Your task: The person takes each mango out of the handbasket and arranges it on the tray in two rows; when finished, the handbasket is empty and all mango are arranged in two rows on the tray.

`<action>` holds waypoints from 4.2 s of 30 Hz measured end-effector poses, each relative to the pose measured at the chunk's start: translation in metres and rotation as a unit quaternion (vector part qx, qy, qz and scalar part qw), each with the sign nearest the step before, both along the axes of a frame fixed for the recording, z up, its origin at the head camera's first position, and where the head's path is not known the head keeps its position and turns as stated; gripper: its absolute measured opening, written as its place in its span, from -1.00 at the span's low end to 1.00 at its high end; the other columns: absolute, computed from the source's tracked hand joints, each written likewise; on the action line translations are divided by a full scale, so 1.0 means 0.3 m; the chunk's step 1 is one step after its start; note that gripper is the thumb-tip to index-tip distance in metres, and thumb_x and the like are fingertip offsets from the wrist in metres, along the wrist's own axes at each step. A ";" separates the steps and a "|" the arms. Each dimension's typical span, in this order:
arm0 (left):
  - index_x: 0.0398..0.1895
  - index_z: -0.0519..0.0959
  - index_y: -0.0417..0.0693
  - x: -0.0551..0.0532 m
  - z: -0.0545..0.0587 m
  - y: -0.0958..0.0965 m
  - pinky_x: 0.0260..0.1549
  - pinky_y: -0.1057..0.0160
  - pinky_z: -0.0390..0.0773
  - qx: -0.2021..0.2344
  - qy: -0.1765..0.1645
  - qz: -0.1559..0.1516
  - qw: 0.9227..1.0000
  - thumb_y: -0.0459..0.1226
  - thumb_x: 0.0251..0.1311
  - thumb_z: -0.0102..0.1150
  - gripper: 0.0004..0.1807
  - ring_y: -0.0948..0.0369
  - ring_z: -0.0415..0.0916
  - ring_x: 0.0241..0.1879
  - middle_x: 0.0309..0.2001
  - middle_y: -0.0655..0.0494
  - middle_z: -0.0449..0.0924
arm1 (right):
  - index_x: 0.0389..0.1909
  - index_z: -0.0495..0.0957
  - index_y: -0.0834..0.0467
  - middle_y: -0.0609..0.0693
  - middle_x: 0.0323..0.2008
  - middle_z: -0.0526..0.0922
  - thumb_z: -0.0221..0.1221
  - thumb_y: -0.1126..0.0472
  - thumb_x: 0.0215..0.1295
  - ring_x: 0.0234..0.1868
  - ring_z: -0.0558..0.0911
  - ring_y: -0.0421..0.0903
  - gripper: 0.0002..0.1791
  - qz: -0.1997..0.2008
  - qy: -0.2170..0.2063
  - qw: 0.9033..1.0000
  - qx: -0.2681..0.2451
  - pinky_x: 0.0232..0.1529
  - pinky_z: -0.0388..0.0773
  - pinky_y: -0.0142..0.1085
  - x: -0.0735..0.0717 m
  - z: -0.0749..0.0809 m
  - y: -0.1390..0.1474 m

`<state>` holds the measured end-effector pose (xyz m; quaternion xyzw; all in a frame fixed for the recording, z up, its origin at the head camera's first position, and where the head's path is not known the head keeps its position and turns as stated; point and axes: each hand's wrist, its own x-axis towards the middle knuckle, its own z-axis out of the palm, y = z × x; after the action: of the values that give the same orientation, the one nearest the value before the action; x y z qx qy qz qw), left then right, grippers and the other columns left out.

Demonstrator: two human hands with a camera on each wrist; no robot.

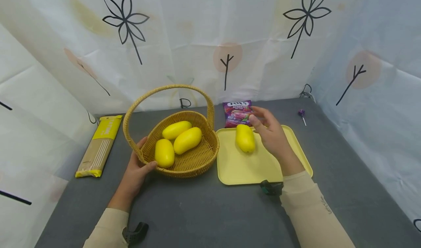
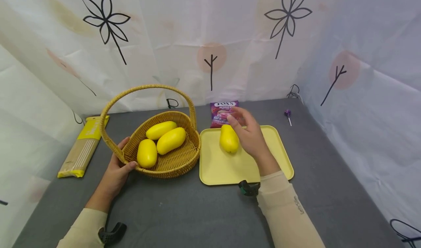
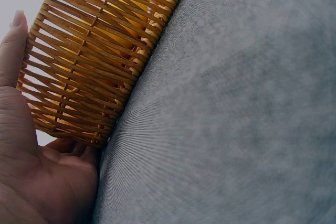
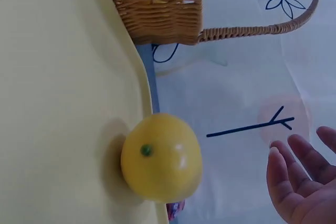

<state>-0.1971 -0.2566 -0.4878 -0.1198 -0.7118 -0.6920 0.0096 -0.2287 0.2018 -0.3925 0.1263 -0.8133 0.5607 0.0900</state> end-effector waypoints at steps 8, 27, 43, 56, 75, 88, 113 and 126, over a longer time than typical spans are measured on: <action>0.81 -0.05 0.16 -0.004 -0.002 -0.001 0.32 0.40 0.31 0.002 -0.003 0.001 1.000 -0.46 0.53 0.24 -0.03 0.11 0.14 0.55 0.73 -0.04 -0.08 | 0.61 0.34 0.23 0.23 0.37 0.53 -0.13 -0.10 0.81 0.26 0.59 0.24 -0.37 0.083 0.025 0.992 -0.093 0.14 0.61 -0.14 0.034 0.036 -0.045; 0.81 -0.03 0.14 -0.011 -0.014 -0.005 0.34 0.38 0.29 0.011 0.003 -0.003 1.000 -0.50 0.52 0.23 -0.03 0.09 0.11 0.56 0.73 -0.04 -0.08 | 0.67 0.15 0.27 0.44 0.40 0.38 -0.03 -0.54 0.55 0.36 0.47 0.40 0.09 0.261 -0.036 0.949 -0.171 0.24 0.48 0.25 0.085 -0.002 -0.238; 0.81 -0.03 0.13 -0.008 -0.006 -0.010 0.33 0.40 0.28 0.013 0.002 0.002 1.000 -0.45 0.52 0.28 -0.03 0.11 0.11 0.54 0.72 -0.07 -0.09 | 0.63 0.27 0.18 0.13 0.35 0.54 0.18 -0.24 0.63 0.38 0.54 0.14 -0.19 0.300 -0.024 0.951 -0.073 0.34 0.50 0.04 0.124 -0.061 -0.443; 0.81 -0.03 0.14 -0.008 -0.003 -0.002 0.30 0.38 0.35 0.011 -0.004 0.006 1.000 -0.49 0.54 0.21 -0.06 0.10 0.22 0.47 0.68 -0.10 0.00 | 0.68 0.26 0.12 0.06 0.54 0.42 0.36 -0.09 0.55 0.36 0.59 0.04 -0.16 0.262 -0.053 0.957 0.109 0.31 0.53 -0.13 0.041 -0.044 -0.625; 0.81 -0.05 0.15 -0.008 -0.008 0.006 0.29 0.40 0.36 0.014 -0.012 -0.002 1.000 -0.47 0.56 0.19 -0.06 0.13 0.20 0.48 0.70 -0.10 -0.07 | 0.71 0.21 0.18 0.01 0.49 0.48 0.24 -0.19 0.62 0.20 0.53 -0.21 -0.13 0.276 -0.125 0.933 0.192 0.36 0.40 -0.24 -0.040 -0.084 -0.716; 0.81 -0.04 0.11 -0.012 -0.007 0.002 0.27 0.38 0.39 0.026 -0.001 -0.011 1.000 -0.51 0.54 0.19 -0.05 0.15 0.22 0.47 0.68 -0.11 -0.03 | 0.69 0.20 0.14 -0.06 0.15 0.57 0.43 -0.25 0.41 -0.01 0.56 -0.17 0.03 0.245 -0.096 0.935 0.236 0.08 0.50 -0.26 -0.068 -0.109 -0.761; 0.81 -0.05 0.11 -0.016 -0.016 -0.005 0.27 0.36 0.41 0.025 0.005 -0.013 1.000 -0.44 0.57 0.22 -0.07 0.13 0.28 0.43 0.67 -0.09 0.01 | 0.74 0.18 -0.08 -0.03 0.57 0.34 0.48 0.09 0.39 0.27 0.40 -0.15 -0.01 0.281 -0.070 0.931 0.220 0.22 0.41 -0.25 -0.077 -0.101 -0.737; 0.80 -0.02 0.14 -0.017 -0.017 -0.006 0.26 0.36 0.41 0.026 -0.003 -0.009 1.000 -0.49 0.55 0.19 -0.07 0.08 0.23 0.44 0.66 -0.03 0.01 | 0.75 0.17 -0.11 -0.06 0.60 0.31 0.50 0.09 0.41 0.42 0.35 -0.11 0.00 0.255 -0.056 0.954 0.147 0.42 0.36 -0.10 -0.052 -0.048 -0.670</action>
<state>-0.2021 -0.2584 -0.4929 -0.1238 -0.6923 -0.7109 0.0042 -0.2444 0.0009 -0.4071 0.3098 -0.8310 0.4457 -0.1215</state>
